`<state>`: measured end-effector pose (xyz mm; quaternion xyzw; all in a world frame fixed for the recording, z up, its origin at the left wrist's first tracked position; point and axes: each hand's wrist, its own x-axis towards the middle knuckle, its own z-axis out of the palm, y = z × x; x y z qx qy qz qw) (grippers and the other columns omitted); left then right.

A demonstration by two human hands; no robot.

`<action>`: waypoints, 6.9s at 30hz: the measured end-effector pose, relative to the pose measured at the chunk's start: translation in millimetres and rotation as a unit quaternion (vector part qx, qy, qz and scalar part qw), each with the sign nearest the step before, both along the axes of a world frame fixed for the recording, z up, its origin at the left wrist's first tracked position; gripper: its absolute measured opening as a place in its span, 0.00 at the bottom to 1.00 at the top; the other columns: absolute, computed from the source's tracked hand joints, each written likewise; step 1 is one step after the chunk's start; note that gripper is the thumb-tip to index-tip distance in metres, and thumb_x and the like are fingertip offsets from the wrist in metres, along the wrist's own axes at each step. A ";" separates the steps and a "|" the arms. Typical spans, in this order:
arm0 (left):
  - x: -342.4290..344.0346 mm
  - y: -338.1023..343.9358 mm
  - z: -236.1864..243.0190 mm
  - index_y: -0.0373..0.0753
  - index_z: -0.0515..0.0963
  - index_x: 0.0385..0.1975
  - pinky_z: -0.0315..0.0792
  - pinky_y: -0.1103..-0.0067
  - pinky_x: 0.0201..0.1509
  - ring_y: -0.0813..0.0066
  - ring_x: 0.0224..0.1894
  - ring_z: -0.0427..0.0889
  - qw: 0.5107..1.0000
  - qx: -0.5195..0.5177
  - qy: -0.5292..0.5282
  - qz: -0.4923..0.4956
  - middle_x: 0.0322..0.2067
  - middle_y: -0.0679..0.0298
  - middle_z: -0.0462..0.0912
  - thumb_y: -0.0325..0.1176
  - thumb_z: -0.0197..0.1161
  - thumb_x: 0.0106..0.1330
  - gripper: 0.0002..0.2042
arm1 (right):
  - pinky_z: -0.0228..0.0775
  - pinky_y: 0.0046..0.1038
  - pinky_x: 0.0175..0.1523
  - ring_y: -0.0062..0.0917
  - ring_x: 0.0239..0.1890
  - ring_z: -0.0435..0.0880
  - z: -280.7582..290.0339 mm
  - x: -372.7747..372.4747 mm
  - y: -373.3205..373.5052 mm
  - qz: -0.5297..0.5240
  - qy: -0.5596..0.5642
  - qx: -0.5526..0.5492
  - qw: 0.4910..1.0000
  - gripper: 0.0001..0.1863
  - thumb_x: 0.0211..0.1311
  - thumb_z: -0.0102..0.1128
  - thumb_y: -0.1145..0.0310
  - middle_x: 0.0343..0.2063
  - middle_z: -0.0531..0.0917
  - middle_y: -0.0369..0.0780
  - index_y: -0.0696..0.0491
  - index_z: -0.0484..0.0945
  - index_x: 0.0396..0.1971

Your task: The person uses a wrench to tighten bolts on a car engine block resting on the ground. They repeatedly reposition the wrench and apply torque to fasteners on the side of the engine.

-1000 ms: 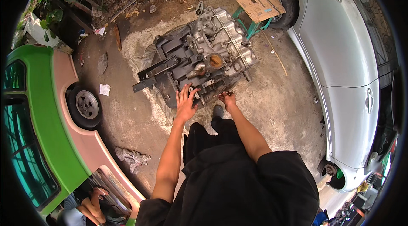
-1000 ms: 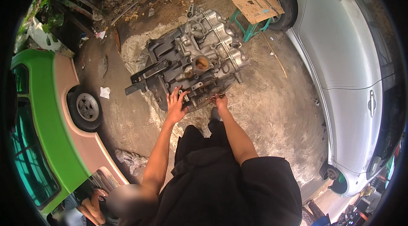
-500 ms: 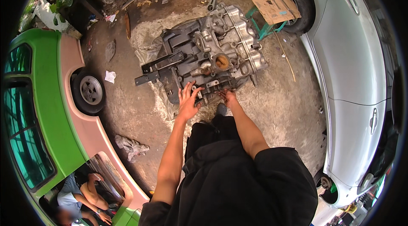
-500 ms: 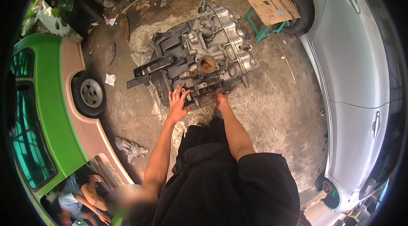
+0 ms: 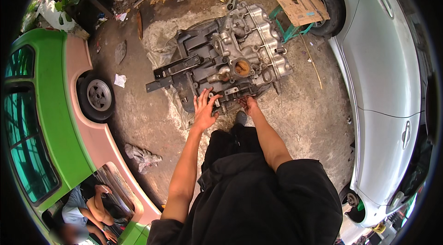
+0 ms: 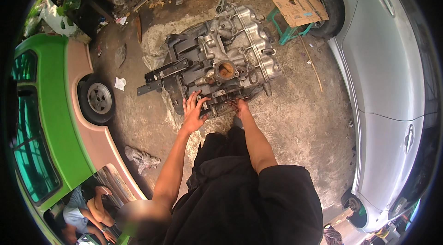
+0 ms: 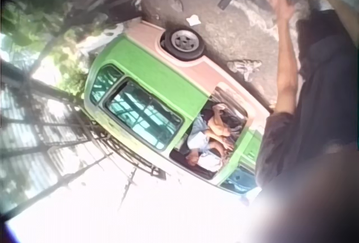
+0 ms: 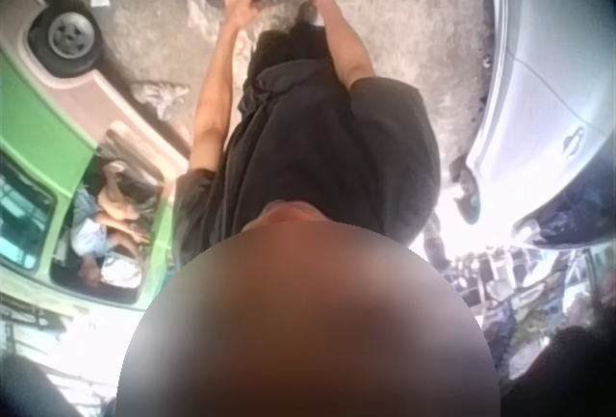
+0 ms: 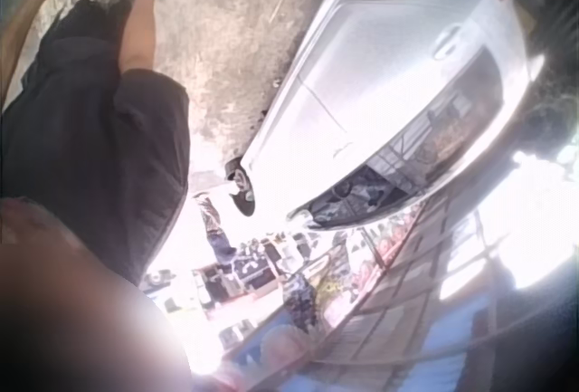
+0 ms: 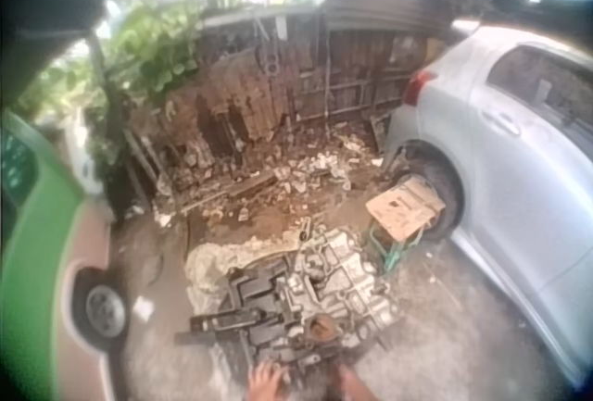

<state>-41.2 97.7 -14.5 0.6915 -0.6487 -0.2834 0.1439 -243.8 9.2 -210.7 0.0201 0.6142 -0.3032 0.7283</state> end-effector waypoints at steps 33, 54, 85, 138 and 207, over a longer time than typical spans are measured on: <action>-2.1 0.5 -0.2 0.56 0.66 0.62 0.30 0.52 0.77 0.60 0.77 0.40 1.000 -0.003 -0.018 0.000 0.73 0.65 0.50 0.28 0.71 0.48 0.37 | 0.74 0.43 0.43 0.45 0.40 0.78 96.1 39.5 64.2 0.368 0.370 -0.399 0.754 0.19 0.64 0.60 0.75 0.43 0.68 0.51 0.61 0.60 0.47; -1.0 1.9 -0.1 0.57 0.67 0.61 0.30 0.54 0.78 0.60 0.77 0.40 1.000 -0.019 -0.003 0.000 0.72 0.64 0.51 0.28 0.70 0.49 0.36 | 0.79 0.37 0.45 0.39 0.40 0.83 33.1 5.4 64.3 0.260 0.271 -0.291 0.880 0.16 0.67 0.54 0.80 0.42 0.78 0.51 0.58 0.62 0.52; 0.4 -0.2 2.3 0.58 0.66 0.62 0.31 0.52 0.77 0.60 0.77 0.40 1.000 0.003 -0.012 -0.006 0.73 0.65 0.49 0.27 0.70 0.49 0.36 | 0.73 0.27 0.26 0.27 0.22 0.79 -9.9 4.0 5.2 -0.086 -0.016 0.021 0.996 0.06 0.72 0.48 0.72 0.27 0.82 0.41 0.56 0.74 0.37; 66.1 -72.9 -18.6 0.37 0.72 0.55 0.59 0.56 0.64 0.49 0.57 0.69 0.884 -0.222 -0.015 -0.412 0.53 0.49 0.72 0.35 0.55 0.58 0.23 | 0.69 0.46 0.50 0.53 0.45 0.78 49.8 137.7 134.7 -0.090 0.501 -0.140 0.849 0.19 0.77 0.44 0.59 0.39 0.79 0.56 0.62 0.72 0.47; 59.5 -85.8 -21.2 0.42 0.75 0.45 0.62 0.60 0.51 0.53 0.45 0.70 0.887 -0.202 0.016 -0.415 0.41 0.56 0.73 0.36 0.55 0.57 0.16 | 0.75 0.40 0.44 0.42 0.38 0.86 39.8 76.3 35.1 -0.182 0.399 -0.117 0.891 0.17 0.61 0.64 0.66 0.35 0.85 0.53 0.62 0.76 0.43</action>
